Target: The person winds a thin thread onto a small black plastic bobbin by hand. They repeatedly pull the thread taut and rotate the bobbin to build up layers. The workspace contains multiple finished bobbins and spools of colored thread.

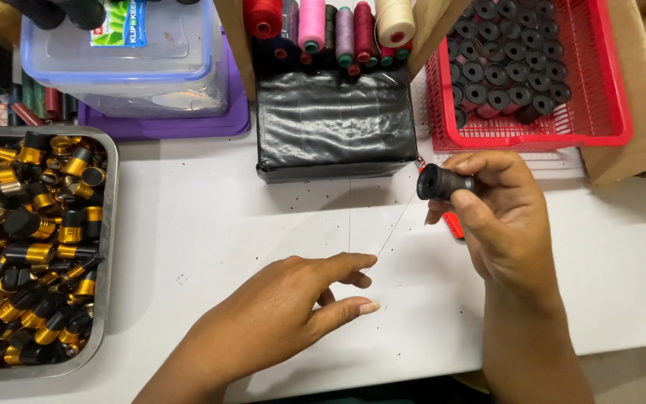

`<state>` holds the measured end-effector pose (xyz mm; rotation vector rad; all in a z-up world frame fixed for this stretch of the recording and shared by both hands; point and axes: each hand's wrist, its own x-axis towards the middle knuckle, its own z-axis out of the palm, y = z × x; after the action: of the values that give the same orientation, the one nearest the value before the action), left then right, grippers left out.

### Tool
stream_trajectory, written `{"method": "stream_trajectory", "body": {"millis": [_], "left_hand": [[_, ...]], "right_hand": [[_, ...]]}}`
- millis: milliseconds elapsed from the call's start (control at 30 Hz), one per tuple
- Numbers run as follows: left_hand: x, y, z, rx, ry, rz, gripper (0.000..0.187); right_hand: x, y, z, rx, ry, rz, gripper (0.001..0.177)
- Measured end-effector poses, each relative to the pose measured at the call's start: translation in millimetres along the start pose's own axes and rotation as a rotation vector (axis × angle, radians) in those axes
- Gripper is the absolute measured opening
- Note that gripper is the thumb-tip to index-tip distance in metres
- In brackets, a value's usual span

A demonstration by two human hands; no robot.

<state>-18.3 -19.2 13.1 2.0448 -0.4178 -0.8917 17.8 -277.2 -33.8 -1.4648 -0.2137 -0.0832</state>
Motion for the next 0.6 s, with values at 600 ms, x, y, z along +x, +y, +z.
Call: {"method": "stream_trajectory", "body": {"millis": [600], "left_hand": [[-15, -1, -9, -0.107, 0.294, 0.232, 0.014]], "right_hand": [[5, 22, 25, -0.179, -0.056, 0.268, 0.02]]}}
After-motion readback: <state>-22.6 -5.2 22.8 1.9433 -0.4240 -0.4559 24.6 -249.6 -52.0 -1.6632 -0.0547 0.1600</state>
